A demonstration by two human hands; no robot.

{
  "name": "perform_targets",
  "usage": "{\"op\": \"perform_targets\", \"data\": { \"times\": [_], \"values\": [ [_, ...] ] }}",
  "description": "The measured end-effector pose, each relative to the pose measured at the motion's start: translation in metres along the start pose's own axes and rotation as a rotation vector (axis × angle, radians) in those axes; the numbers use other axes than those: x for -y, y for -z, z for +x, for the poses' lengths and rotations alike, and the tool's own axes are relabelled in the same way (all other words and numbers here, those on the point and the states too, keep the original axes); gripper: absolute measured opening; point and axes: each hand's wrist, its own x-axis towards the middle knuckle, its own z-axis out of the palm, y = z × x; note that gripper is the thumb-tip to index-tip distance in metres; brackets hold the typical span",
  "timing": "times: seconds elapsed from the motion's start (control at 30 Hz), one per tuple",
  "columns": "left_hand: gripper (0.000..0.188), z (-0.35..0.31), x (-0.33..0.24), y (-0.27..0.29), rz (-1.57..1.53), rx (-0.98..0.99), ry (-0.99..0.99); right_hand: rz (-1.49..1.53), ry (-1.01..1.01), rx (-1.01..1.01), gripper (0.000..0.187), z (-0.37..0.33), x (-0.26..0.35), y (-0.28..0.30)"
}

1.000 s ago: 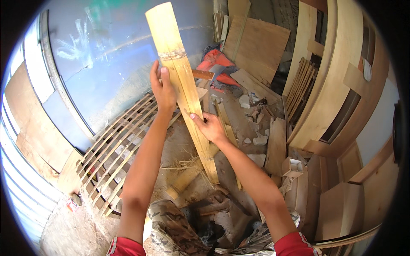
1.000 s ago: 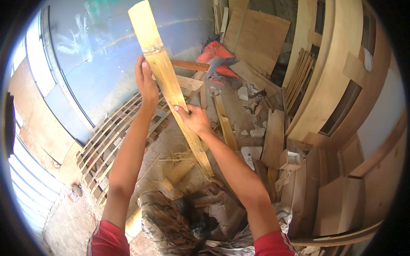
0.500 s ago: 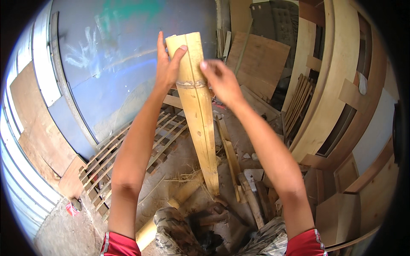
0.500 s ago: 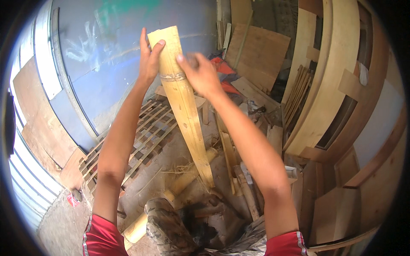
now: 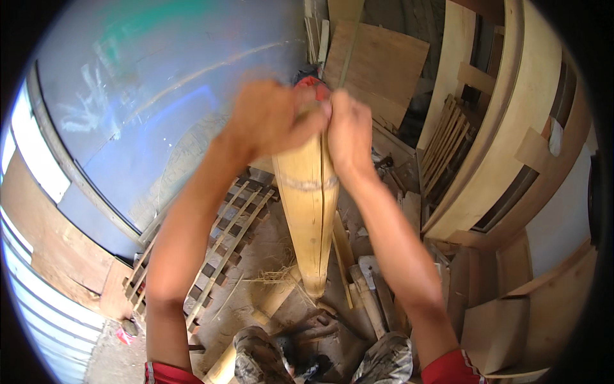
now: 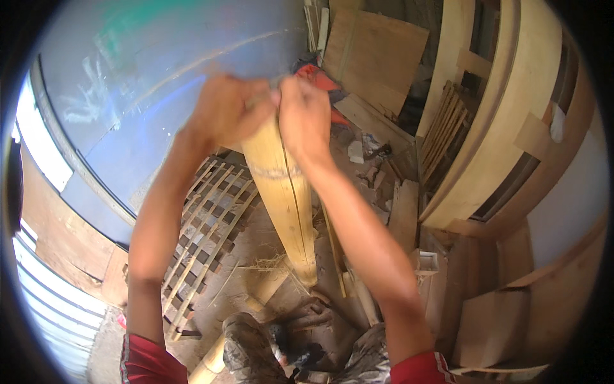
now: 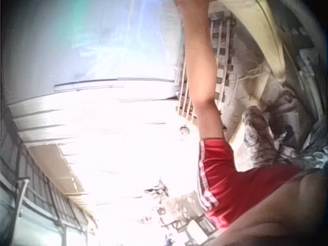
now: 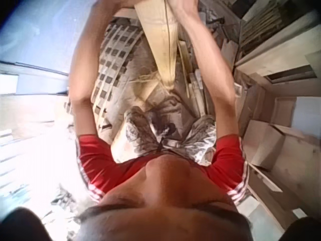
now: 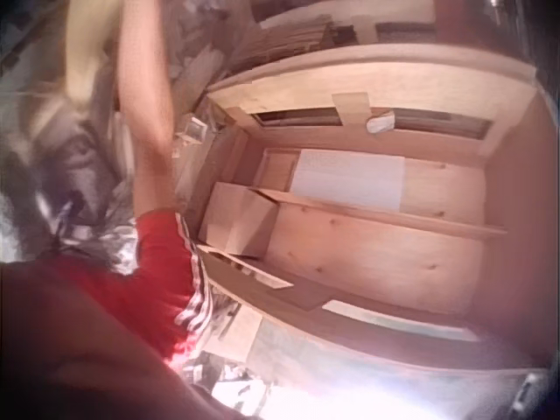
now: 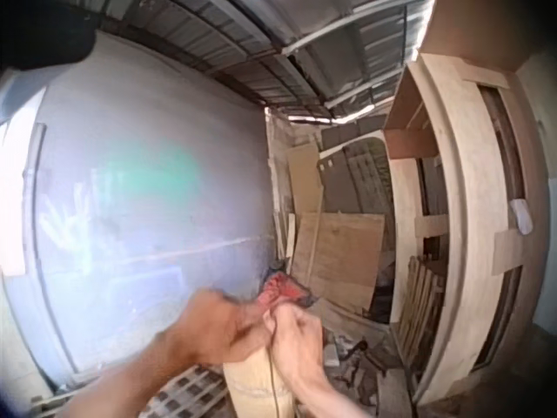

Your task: The person uses a hammer and a wedge to split a long piece of wood into smaller sections. They repeatedly strike the wedge to drive it through the wood, then separate the split pieces and reposition the wood to continue splitting.

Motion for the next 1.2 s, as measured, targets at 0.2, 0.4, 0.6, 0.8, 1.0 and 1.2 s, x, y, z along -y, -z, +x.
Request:
{"op": "perform_targets", "data": {
  "times": [0.2, 0.4, 0.6, 0.8, 1.0, 1.2],
  "values": [
    [0.041, -0.002, -0.008, 0.053, -0.240, 0.242, -0.035, -0.039, 0.004, 0.313, 0.016, -0.027, 0.031, 0.022],
    [0.040, -0.053, -0.013, 0.087, -0.512, 0.314, 0.092, -0.323, -0.085, 0.854, 0.036, -0.048, 0.094, 0.022],
    [0.038, -0.082, 0.001, 0.100, -0.599, 0.133, 0.001, -0.296, -0.107, 0.920, 0.032, -0.071, 0.104, 0.008],
    [0.017, -0.095, -0.014, 0.097, -0.365, -0.085, 0.174, -0.328, -0.067, 1.000, 0.026, -0.064, 0.115, 0.022],
    [0.014, -0.098, -0.046, 0.086, -0.362, -0.099, 0.271, -0.329, -0.122, 0.990, 0.030, -0.058, 0.106, 0.070],
    [0.019, -0.083, -0.057, 0.092, -0.393, -0.103, 0.312, -0.302, -0.086, 0.938, 0.032, -0.052, 0.094, 0.099]
  ]
}}
